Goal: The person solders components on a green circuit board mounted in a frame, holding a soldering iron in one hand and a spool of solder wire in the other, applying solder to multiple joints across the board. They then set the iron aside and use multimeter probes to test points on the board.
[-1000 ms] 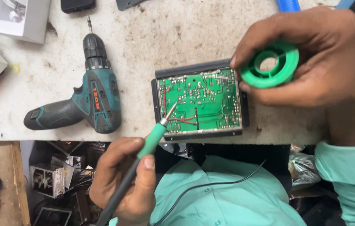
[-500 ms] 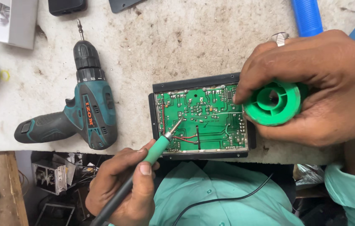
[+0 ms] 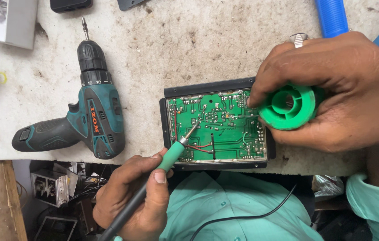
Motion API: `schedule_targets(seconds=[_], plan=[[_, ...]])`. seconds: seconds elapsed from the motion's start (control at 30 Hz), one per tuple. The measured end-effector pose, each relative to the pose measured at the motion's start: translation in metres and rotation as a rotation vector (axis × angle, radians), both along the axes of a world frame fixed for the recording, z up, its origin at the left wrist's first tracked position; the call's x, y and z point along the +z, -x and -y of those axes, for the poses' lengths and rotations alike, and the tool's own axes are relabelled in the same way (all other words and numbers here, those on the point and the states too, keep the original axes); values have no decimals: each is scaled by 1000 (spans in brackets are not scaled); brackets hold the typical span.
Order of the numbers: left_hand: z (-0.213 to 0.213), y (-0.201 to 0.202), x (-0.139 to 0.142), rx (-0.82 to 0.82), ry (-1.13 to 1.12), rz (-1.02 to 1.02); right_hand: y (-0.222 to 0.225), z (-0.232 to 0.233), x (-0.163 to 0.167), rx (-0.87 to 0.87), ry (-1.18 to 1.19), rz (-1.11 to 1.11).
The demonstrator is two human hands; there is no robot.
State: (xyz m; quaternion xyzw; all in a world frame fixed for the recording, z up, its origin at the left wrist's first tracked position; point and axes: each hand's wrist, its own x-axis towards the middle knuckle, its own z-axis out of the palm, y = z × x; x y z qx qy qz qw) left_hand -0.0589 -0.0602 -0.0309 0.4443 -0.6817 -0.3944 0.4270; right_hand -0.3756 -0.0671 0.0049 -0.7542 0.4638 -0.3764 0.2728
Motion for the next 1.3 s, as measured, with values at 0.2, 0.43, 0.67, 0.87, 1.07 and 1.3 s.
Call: schedule_targets(seconds=[0.2, 0.43, 0.67, 0.87, 1.07, 1.3], plan=[[0, -6, -2, 17, -86, 3, 0, 0, -2, 16, -3, -14], [-3, -8, -7, 51, -196, -128, 1, 0, -2, 28, -3, -6], [-3, -9, -8, 26, -164, -154, 1, 1, -2, 33, 7, -18], [-3, -5, -5, 90, -184, -117, 2, 2, -2, 39, 5, -17], [-2, -3, -3, 100, -173, -96, 1, 1, -1, 43, 8, -26], [-1, -4, -2, 79, -157, -104, 0, 1, -1, 27, -11, -3]])
